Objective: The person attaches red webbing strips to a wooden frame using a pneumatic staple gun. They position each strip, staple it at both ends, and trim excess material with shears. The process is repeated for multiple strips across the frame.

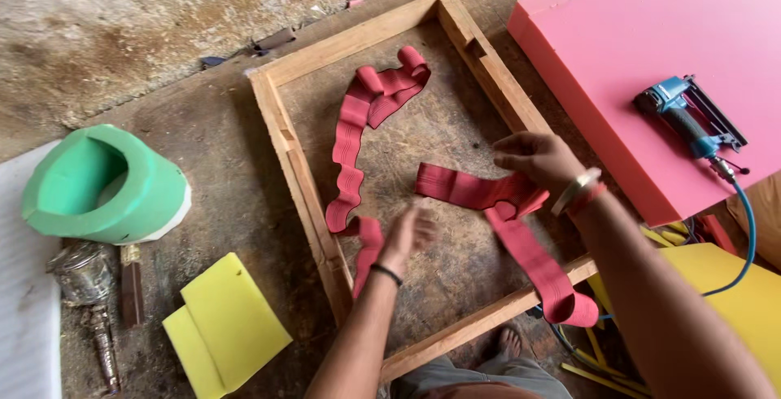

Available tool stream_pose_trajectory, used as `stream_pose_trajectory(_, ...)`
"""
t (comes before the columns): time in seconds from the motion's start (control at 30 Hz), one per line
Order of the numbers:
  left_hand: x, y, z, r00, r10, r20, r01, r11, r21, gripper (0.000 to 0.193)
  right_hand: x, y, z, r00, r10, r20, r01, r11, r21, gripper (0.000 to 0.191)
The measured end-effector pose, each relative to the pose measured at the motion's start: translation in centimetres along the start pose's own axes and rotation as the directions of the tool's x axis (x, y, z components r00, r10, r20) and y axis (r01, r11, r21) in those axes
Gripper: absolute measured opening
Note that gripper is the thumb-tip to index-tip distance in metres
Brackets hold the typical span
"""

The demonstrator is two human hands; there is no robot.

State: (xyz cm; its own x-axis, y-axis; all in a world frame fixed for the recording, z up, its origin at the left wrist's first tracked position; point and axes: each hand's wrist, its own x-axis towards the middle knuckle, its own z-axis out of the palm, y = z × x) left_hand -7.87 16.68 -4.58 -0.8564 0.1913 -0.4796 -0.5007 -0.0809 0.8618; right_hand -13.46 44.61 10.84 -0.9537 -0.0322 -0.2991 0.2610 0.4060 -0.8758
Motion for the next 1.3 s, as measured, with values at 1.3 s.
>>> stream_pose_trajectory(1.3,2.5,8.0,21.4,0.856,0.193,-0.480,-0.267,0.960,-0.089,0.042,-7.1,13.3,-11.7,0.918,-0.163,0.363,0.146,0.986,0.076,0.050)
